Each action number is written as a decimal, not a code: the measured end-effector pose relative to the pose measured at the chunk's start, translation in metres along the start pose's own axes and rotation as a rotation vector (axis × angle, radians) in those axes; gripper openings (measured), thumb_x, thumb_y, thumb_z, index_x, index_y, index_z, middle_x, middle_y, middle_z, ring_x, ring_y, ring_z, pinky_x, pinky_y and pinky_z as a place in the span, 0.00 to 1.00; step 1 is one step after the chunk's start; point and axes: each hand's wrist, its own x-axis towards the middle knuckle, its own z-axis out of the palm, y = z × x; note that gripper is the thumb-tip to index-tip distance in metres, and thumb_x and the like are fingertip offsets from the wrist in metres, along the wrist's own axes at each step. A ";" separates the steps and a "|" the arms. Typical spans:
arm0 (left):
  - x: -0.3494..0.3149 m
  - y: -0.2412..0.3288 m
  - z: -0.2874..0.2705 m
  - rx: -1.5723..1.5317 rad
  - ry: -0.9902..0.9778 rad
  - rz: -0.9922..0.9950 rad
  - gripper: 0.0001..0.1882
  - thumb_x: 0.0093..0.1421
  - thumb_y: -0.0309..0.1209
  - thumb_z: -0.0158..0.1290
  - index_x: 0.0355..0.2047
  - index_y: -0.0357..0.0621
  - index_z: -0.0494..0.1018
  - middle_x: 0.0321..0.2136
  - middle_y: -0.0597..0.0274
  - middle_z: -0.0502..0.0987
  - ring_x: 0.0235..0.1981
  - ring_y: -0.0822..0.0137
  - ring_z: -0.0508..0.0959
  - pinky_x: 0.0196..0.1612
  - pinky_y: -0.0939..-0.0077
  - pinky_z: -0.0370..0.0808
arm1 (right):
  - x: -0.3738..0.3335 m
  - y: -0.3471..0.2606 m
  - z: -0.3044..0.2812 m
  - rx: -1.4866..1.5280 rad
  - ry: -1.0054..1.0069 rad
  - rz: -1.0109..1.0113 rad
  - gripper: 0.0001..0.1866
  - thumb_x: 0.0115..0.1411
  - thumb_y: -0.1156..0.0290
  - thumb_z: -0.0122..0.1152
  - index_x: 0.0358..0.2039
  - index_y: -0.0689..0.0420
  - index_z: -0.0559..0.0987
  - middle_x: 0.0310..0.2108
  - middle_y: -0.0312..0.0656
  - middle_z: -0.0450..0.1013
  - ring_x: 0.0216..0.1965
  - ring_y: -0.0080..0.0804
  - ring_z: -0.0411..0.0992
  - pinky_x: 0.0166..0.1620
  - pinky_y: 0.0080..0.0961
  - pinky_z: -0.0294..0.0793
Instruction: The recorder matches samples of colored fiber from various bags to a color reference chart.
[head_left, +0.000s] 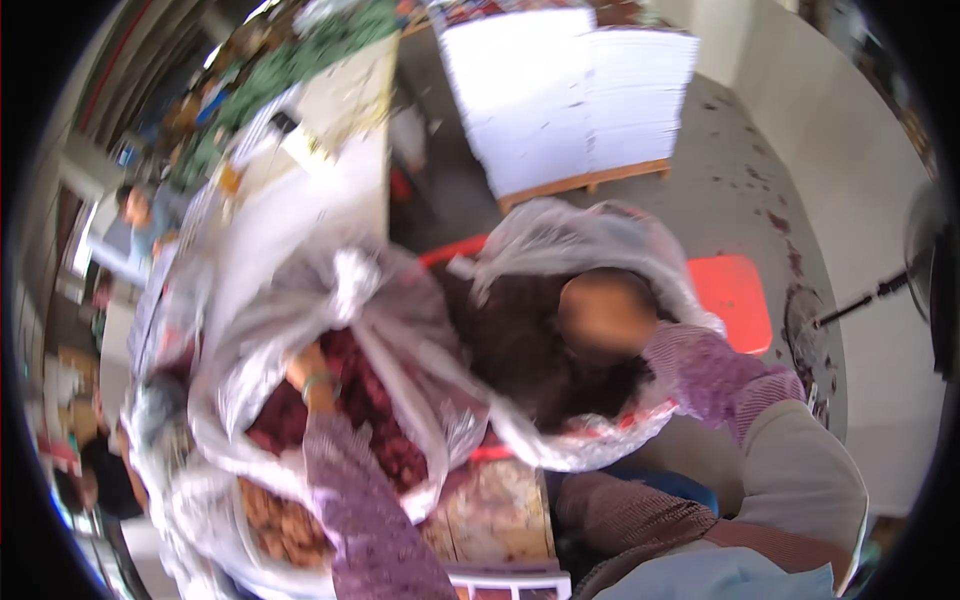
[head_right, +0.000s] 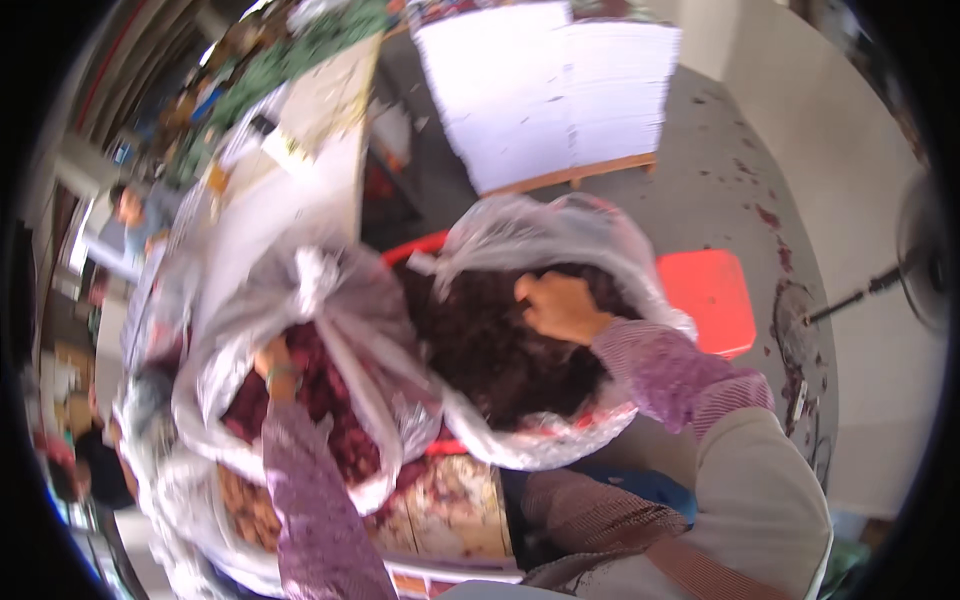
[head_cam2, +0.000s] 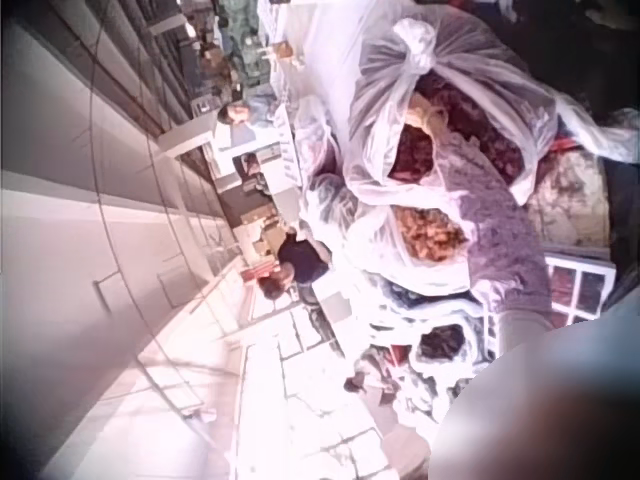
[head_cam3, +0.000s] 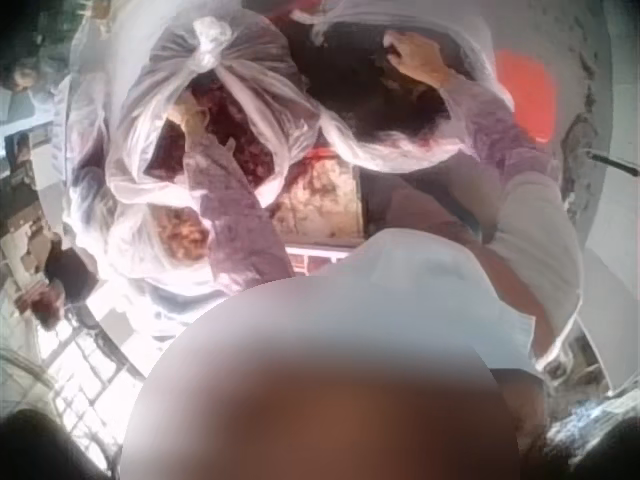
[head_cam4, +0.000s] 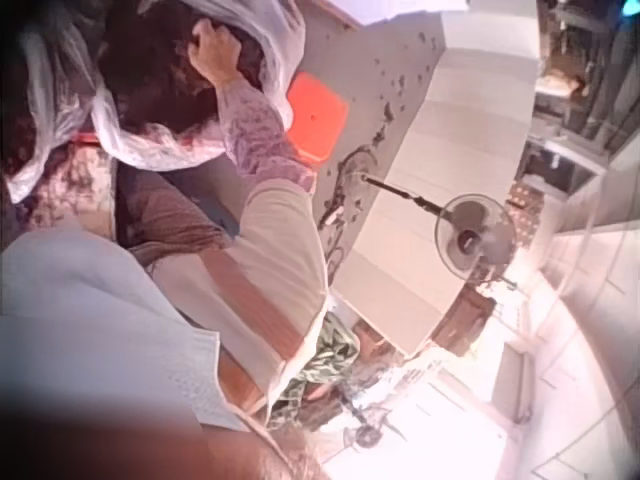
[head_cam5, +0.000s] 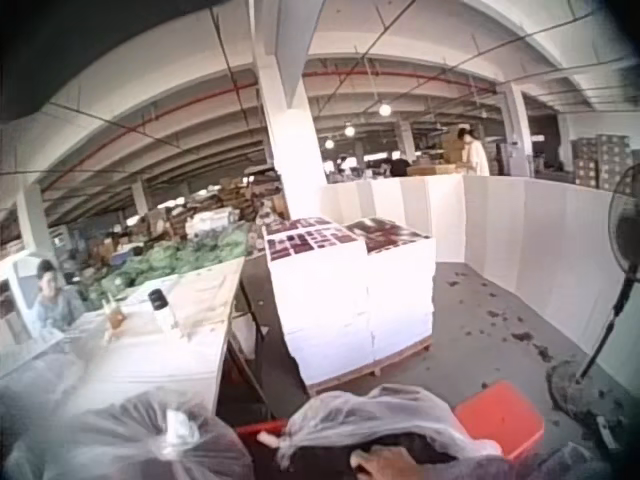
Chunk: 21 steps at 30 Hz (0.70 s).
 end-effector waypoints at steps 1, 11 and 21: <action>-0.010 0.029 -0.036 -0.297 -0.057 -0.274 0.19 0.54 0.41 0.44 0.41 0.44 0.71 0.40 0.54 0.73 0.42 0.51 0.72 0.43 0.62 0.69 | -0.008 0.012 -0.005 -0.048 0.026 -0.003 0.14 0.42 0.65 0.60 0.32 0.48 0.71 0.23 0.44 0.68 0.29 0.43 0.70 0.32 0.40 0.69; -0.125 0.014 -0.140 -0.152 0.043 0.140 0.19 0.41 0.24 0.52 0.36 0.52 0.70 0.29 0.62 0.74 0.35 0.60 0.73 0.37 0.63 0.69 | -0.036 0.022 -0.069 -0.167 0.128 -0.137 0.09 0.38 0.71 0.62 0.22 0.56 0.71 0.27 0.42 0.68 0.31 0.40 0.68 0.34 0.33 0.66; -0.167 0.042 -0.148 -0.268 0.354 0.226 0.09 0.45 0.23 0.47 0.27 0.50 0.71 0.33 0.60 0.70 0.36 0.58 0.70 0.39 0.66 0.67 | -0.040 0.039 -0.064 -0.225 0.048 0.047 0.09 0.44 0.70 0.55 0.20 0.61 0.67 0.15 0.42 0.65 0.19 0.33 0.66 0.25 0.30 0.63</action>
